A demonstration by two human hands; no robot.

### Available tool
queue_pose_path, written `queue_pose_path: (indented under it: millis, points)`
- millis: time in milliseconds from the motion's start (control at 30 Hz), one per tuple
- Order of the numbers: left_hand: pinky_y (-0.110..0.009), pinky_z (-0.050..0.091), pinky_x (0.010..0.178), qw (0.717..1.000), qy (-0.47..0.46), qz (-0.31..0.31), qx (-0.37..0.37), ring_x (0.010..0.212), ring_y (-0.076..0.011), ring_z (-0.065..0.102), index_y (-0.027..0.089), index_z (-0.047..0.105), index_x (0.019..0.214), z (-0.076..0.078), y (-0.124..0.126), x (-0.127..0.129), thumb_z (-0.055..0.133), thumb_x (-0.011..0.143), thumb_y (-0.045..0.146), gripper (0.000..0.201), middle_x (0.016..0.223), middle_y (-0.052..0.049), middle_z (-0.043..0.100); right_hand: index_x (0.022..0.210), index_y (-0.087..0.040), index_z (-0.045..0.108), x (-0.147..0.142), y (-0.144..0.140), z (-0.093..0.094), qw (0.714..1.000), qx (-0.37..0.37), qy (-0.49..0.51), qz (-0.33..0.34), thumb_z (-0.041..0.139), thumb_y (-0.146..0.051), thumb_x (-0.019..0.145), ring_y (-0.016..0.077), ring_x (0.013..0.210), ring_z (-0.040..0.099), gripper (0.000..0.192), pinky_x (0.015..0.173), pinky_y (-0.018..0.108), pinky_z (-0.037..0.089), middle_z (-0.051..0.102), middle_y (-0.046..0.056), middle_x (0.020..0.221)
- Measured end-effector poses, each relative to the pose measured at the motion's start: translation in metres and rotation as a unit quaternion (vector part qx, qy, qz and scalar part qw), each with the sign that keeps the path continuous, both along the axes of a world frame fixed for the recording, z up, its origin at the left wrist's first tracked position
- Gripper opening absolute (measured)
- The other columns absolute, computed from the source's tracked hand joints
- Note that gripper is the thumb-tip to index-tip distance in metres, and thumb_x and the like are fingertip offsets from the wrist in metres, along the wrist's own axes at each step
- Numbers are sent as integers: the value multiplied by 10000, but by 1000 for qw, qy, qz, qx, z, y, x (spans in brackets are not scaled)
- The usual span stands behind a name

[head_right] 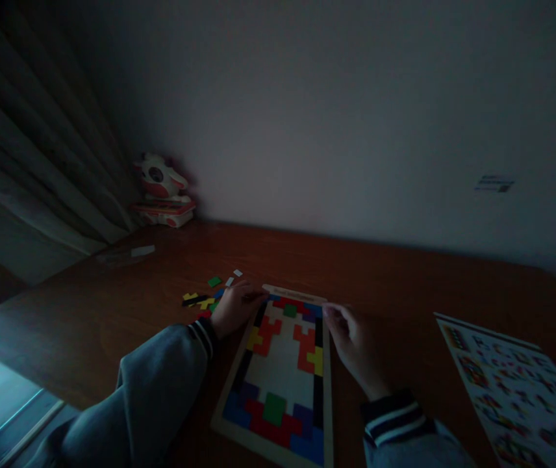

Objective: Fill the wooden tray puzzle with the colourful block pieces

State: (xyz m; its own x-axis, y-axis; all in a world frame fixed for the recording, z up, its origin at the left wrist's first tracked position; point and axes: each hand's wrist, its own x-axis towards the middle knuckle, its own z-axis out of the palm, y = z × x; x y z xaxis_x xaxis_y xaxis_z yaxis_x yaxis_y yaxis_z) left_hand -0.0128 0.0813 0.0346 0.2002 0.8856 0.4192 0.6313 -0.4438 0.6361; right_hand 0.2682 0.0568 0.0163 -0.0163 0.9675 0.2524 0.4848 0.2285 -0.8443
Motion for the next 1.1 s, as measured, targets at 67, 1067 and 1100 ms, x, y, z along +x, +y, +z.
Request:
queue_pose_path:
  millis: [67,1067,1100]
  points:
    - [-238,510,718,1000,27,5,0,774,-145,658,203,739,906,1,-2,1,650,868,299,136,869,-25,706,1037,-229,666,0,0,0,1000,-6,-1,0,491,-557,899,273,995,667,396,869,430,530,713,112,1058]
    - [-465,425,942,925,294,-220,102,1088,-288,496,255,611,1260,18,-10,-20,500,812,176,468,1194,-91,602,987,-232,657,-4,-4,7,1000,-16,-15,19,466,-545,910,259,979,650,375,823,379,508,700,90,1018]
    - [-462,425,935,925,294,-220,100,1084,-286,494,258,600,1271,18,-11,-19,493,829,188,460,1199,-90,598,986,-233,658,-4,-4,7,1000,-15,-14,18,467,-545,908,259,977,651,373,818,377,510,701,89,1015]
